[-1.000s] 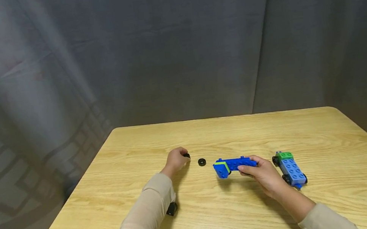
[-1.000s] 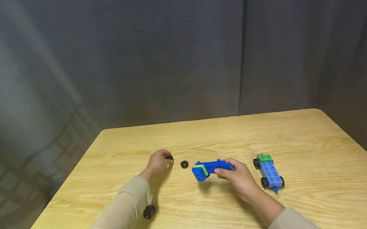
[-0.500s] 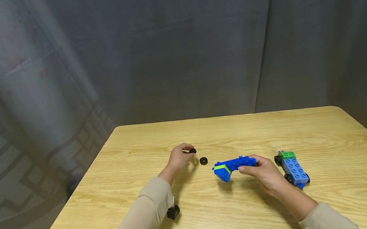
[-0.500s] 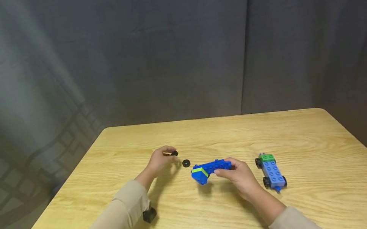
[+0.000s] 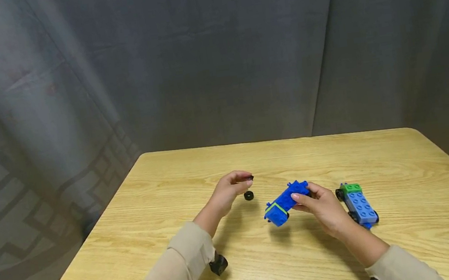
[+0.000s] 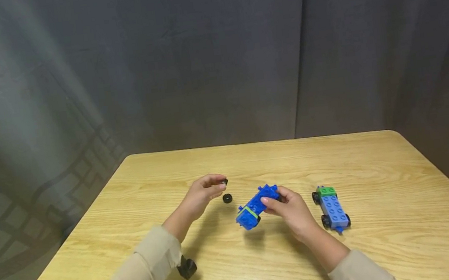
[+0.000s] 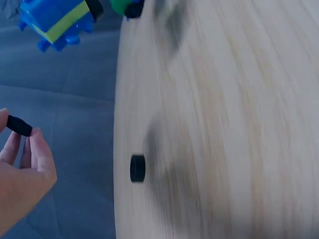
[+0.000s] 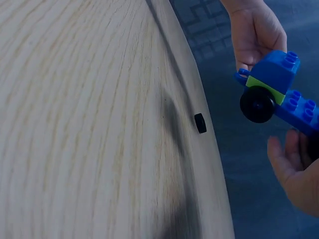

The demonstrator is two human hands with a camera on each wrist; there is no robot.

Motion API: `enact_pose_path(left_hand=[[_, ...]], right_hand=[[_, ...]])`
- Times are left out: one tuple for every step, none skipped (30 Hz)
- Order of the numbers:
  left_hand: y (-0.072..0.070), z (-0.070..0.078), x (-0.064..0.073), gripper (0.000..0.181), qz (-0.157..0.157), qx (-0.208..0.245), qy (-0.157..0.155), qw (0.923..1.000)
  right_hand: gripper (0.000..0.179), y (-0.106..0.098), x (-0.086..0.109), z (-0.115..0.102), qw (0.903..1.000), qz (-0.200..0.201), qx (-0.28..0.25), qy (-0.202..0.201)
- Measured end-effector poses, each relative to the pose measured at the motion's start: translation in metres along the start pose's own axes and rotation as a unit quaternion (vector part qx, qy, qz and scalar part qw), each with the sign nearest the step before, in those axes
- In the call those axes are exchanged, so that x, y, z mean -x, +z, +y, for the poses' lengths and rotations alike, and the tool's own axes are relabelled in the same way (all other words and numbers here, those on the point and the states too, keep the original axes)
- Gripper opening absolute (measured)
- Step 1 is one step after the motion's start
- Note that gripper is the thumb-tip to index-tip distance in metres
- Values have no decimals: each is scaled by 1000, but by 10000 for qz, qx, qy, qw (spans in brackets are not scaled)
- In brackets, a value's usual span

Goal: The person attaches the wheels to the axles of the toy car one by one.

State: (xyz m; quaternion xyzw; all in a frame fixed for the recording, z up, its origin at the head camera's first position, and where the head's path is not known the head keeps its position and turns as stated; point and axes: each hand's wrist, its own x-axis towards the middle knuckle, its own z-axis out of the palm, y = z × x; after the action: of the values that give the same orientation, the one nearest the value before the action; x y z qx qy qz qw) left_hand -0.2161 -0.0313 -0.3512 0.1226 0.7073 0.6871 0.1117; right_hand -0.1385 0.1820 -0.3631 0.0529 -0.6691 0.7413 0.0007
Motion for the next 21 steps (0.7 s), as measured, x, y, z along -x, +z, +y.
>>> enact_pose_path(left_hand=[[2, 0, 1, 31, -85, 176, -3, 9998], [3, 1, 2, 30, -146, 310, -3, 9994], [5, 2, 4, 30, -209, 428, -12, 9989], [7, 2, 5, 30, -273, 527, -20, 9982], [8, 3, 5, 30, -331, 597, -16, 9977], [9, 3, 6, 30, -393, 682, -19, 9969], [10, 3, 6, 30, -458, 745, -4, 9962], [11, 3, 6, 30, -508, 797, 3, 9955], [12, 3, 7, 31, -557, 873, -3, 9946], [13, 3, 7, 31, -596, 957, -9, 9936], [14, 3, 8, 32, -629, 1033, -19, 9927], [15, 3, 8, 32, -653, 1096, -27, 9918], [17, 4, 9, 32, -670, 1143, -35, 9912], [18, 4, 10, 32, -678, 1180, -45, 9907], [19, 4, 10, 32, -688, 1216, -47, 9902], [20, 4, 11, 32, -697, 1214, -33, 9902], [22, 4, 11, 32, -716, 1195, -12, 9902], [23, 4, 11, 32, -737, 1189, 13, 9902], [24, 4, 12, 32, -754, 1179, 22, 9902], [25, 4, 12, 32, -775, 1150, 57, 9903], [26, 4, 12, 32, -798, 1122, 91, 9904]], right_hand=[[31, 0, 0, -1, 10000, -16, -3, 16], [31, 0, 0, -1, 10000, -33, -22, 33], [32, 1, 0, -2, 10000, -39, -42, 50], [34, 1, 0, -3, 10000, -47, -47, 69], [35, 2, 0, -3, 9999, -46, -52, 96], [35, 2, -1, -3, 9999, -35, -50, 133], [36, 3, -1, -4, 9999, -17, -57, 161], [38, 3, -2, -4, 9998, 15, -30, 204], [39, 4, -3, -4, 9997, 50, 3, 241], [40, 4, -3, -4, 9996, 75, 32, 285], [42, 5, -3, -4, 9994, 106, 65, 335], [43, 6, -4, -3, 9992, 125, 100, 371], [44, 6, -4, -3, 9991, 128, 123, 382], [45, 7, -4, -3, 9990, 133, 141, 393], [45, 8, -4, -2, 9990, 138, 137, 390], [45, 8, -4, -2, 9991, 138, 125, 388], [45, 9, -4, -2, 9991, 139, 123, 385], [44, 9, -5, -2, 9991, 143, 126, 379], [44, 10, -5, -2, 9991, 150, 133, 380], [44, 10, -5, -3, 9990, 165, 159, 390], [44, 11, -5, -3, 9988, 186, 180, 404]])
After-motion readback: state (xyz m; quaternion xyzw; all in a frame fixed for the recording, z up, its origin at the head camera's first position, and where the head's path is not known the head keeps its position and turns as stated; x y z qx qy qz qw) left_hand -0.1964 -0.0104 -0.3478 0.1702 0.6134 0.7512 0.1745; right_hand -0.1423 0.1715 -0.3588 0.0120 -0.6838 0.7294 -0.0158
